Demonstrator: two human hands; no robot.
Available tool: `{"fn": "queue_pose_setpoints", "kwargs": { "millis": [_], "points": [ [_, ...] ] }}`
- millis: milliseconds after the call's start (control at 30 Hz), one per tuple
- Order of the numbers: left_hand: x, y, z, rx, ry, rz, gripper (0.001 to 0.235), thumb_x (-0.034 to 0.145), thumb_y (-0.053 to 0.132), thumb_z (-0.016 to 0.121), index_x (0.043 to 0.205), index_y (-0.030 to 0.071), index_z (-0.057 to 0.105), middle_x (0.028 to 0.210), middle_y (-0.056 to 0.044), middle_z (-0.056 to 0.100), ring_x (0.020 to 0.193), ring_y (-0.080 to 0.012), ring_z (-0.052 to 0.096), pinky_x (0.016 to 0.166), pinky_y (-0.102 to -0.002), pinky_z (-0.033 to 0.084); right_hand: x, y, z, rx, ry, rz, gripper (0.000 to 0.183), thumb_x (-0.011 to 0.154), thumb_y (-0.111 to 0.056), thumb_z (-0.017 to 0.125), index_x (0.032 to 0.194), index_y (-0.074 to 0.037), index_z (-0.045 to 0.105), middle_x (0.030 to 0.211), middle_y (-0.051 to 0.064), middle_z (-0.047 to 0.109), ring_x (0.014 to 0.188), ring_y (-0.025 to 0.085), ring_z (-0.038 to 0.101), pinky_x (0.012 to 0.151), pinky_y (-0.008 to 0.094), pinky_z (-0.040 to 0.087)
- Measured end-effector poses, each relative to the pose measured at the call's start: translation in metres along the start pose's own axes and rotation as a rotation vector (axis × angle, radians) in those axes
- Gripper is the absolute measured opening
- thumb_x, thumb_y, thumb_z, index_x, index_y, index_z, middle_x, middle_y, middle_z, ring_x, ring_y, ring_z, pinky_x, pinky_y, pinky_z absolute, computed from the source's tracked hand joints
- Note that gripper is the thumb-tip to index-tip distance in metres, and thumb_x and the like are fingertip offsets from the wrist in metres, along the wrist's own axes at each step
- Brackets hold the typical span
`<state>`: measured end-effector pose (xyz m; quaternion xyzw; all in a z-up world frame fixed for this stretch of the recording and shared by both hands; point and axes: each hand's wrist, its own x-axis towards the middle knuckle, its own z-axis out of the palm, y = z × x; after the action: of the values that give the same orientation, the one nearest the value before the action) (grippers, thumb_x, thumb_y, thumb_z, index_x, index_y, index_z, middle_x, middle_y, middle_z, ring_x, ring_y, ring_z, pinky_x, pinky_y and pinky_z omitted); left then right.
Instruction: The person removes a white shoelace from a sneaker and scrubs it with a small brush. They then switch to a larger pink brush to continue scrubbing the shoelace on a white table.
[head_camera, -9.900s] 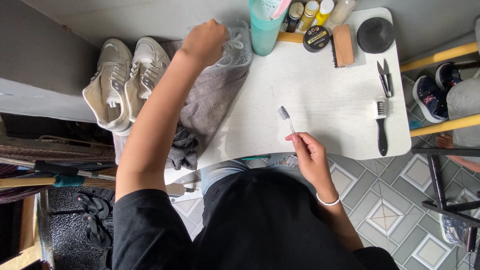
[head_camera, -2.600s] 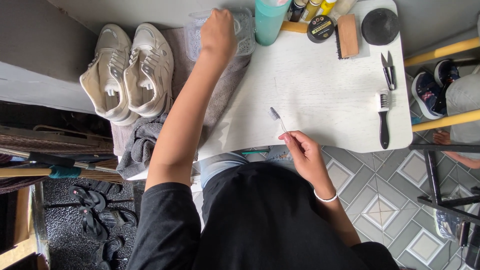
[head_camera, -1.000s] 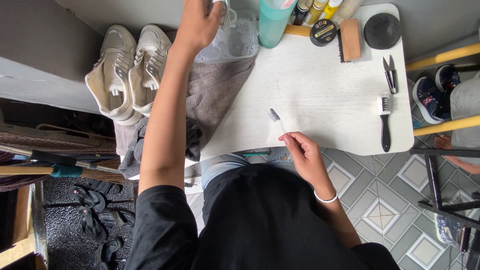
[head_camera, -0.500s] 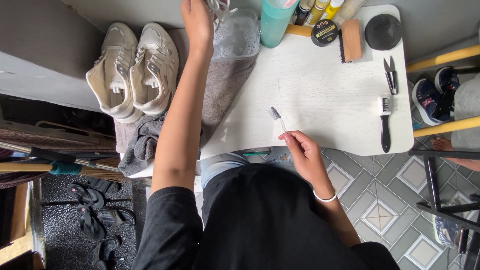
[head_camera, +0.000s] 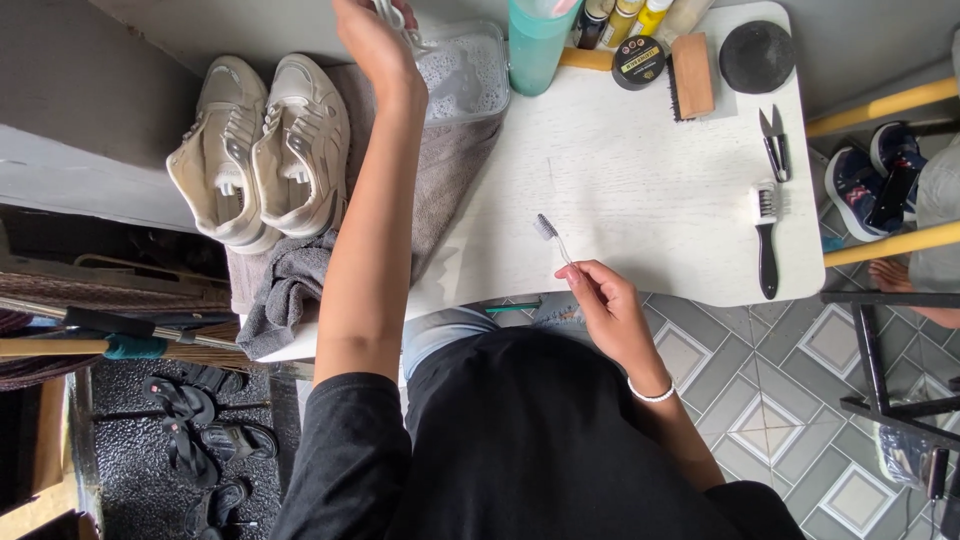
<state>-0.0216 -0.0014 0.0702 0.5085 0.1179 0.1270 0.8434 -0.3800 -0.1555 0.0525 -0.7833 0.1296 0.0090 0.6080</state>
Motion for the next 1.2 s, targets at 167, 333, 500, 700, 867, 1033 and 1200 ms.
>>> {"fn": "queue_pose_setpoints", "kwargs": {
  "millis": [167, 333, 500, 700, 867, 1033, 1200],
  "points": [
    [-0.018, 0.015, 0.013, -0.023, -0.016, -0.013, 0.025, 0.083, 0.031, 0.041, 0.067, 0.013, 0.036, 0.054, -0.002, 0.039, 0.05, -0.015, 0.033, 0.051, -0.034, 0.033, 0.002, 0.001, -0.001, -0.012, 0.005, 0.006, 0.032, 0.107, -0.031, 0.052, 0.104, -0.006, 0.073, 0.066, -0.007, 0.038, 0.059, 0.005, 0.032, 0.056, 0.022, 0.031],
    [-0.019, 0.007, 0.021, 0.083, 0.003, -0.025, 0.033, 0.075, 0.008, 0.054, 0.065, 0.015, 0.023, 0.048, 0.002, 0.023, 0.052, -0.0125, 0.018, 0.046, -0.032, 0.028, 0.0, 0.002, -0.004, 0.01, 0.012, -0.001, 0.031, 0.107, -0.029, 0.052, 0.104, -0.006, 0.072, 0.064, -0.008, 0.033, 0.057, 0.005, 0.031, 0.054, 0.022, 0.031],
    [-0.019, -0.009, 0.024, 0.025, -0.059, 0.086, 0.029, 0.083, 0.014, 0.05, 0.067, 0.014, 0.026, 0.049, 0.001, 0.03, 0.046, -0.0111, 0.025, 0.041, -0.03, 0.021, -0.001, 0.003, -0.007, -0.002, 0.033, 0.015, 0.032, 0.107, -0.03, 0.052, 0.103, -0.006, 0.072, 0.065, -0.007, 0.037, 0.058, 0.005, 0.034, 0.057, 0.021, 0.035],
    [-0.02, -0.017, 0.023, 0.134, -0.143, 0.252, 0.037, 0.082, 0.012, 0.053, 0.067, 0.019, 0.02, 0.057, 0.007, 0.019, 0.056, -0.0078, 0.015, 0.049, -0.03, 0.013, 0.001, 0.006, -0.008, -0.005, 0.02, -0.009, 0.03, 0.107, -0.029, 0.052, 0.104, -0.007, 0.072, 0.064, -0.008, 0.035, 0.058, 0.005, 0.033, 0.054, 0.022, 0.034],
    [-0.019, -0.018, 0.029, -0.026, -0.096, 0.082, 0.028, 0.079, 0.01, 0.046, 0.068, 0.017, 0.021, 0.053, 0.004, 0.021, 0.049, -0.0088, 0.018, 0.041, -0.03, 0.014, 0.025, -0.021, -0.006, -0.141, 0.062, -0.171, 0.028, 0.109, -0.022, 0.05, 0.108, -0.002, 0.071, 0.064, -0.005, 0.037, 0.057, 0.006, 0.032, 0.054, 0.025, 0.029],
    [-0.028, -0.008, 0.034, -0.044, -0.079, 0.054, 0.029, 0.078, 0.012, 0.046, 0.063, 0.016, 0.022, 0.048, 0.002, 0.024, 0.042, -0.0103, 0.023, 0.039, -0.03, 0.017, 0.098, -0.042, 0.005, -0.31, 0.032, -0.307, 0.023, 0.109, -0.015, 0.049, 0.108, -0.002, 0.068, 0.059, 0.0, 0.037, 0.054, 0.014, 0.031, 0.053, 0.032, 0.029],
    [-0.045, 0.016, 0.037, -0.066, 0.008, -0.012, 0.032, 0.083, 0.027, 0.043, 0.061, 0.014, 0.025, 0.044, -0.001, 0.029, 0.042, -0.012, 0.024, 0.039, -0.031, 0.019, 0.178, -0.033, 0.042, -0.362, 0.002, -0.457, 0.035, 0.108, -0.017, 0.047, 0.076, -0.002, 0.052, 0.068, 0.012, 0.063, 0.061, 0.032, 0.046, 0.065, 0.041, 0.041]
  ]
}}
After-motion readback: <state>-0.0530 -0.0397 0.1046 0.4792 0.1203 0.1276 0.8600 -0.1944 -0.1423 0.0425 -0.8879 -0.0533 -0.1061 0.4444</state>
